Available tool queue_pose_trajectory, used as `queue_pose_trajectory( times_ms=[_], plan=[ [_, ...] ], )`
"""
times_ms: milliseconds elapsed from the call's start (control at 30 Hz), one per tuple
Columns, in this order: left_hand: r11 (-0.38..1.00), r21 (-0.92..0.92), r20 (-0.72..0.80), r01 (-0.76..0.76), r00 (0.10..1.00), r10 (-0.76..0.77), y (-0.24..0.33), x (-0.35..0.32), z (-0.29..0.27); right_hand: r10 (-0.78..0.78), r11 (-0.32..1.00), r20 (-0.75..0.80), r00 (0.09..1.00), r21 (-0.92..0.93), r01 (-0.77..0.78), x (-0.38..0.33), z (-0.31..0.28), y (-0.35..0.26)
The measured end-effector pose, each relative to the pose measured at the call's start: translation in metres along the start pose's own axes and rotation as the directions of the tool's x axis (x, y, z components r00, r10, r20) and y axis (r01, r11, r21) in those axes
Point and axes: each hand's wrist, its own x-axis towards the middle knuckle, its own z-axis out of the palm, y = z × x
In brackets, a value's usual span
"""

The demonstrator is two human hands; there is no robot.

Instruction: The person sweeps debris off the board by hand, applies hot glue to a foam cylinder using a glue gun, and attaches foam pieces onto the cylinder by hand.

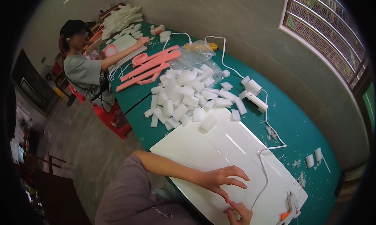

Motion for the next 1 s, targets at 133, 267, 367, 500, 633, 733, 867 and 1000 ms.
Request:
queue_pose_trajectory(
  times_ms=[133,267,367,500,633,733,867,1000],
  plan=[
    [0.995,0.092,-0.026,0.030,0.999,-0.028,0.002,-0.001,-0.006,0.283,0.897,0.086,0.955,0.328,-0.296,0.002,-0.012,0.002],
    [0.992,0.127,-0.126,-0.014,0.992,0.030,0.001,-0.006,-0.008,0.242,0.773,0.331,0.912,0.502,-0.387,0.005,-0.013,0.008],
    [0.998,0.060,0.001,-0.020,1.000,0.020,0.002,-0.005,-0.003,0.204,0.729,0.407,0.890,0.543,-0.416,0.005,-0.019,0.008],
    [0.998,0.053,0.002,-0.042,0.999,0.042,-0.002,-0.002,0.000,0.272,0.635,0.387,0.881,0.615,-0.466,0.000,-0.028,0.018],
    [0.998,0.055,0.070,-0.005,0.998,0.001,-0.002,-0.006,0.001,0.154,0.703,0.500,0.852,0.551,-0.450,0.004,-0.021,0.016],
    [0.999,0.025,0.072,0.022,0.997,-0.024,-0.002,-0.004,-0.001,0.232,0.583,0.460,0.857,0.639,-0.501,0.002,-0.026,0.022],
    [0.999,0.035,0.104,0.039,0.994,-0.043,-0.004,-0.004,0.000,0.174,0.708,0.519,0.837,0.525,-0.473,0.004,-0.019,0.013],
    [0.998,0.051,0.207,0.029,0.978,-0.039,-0.008,-0.003,0.002,0.179,0.675,0.517,0.837,0.554,-0.486,0.000,-0.015,0.023]
  ],
)
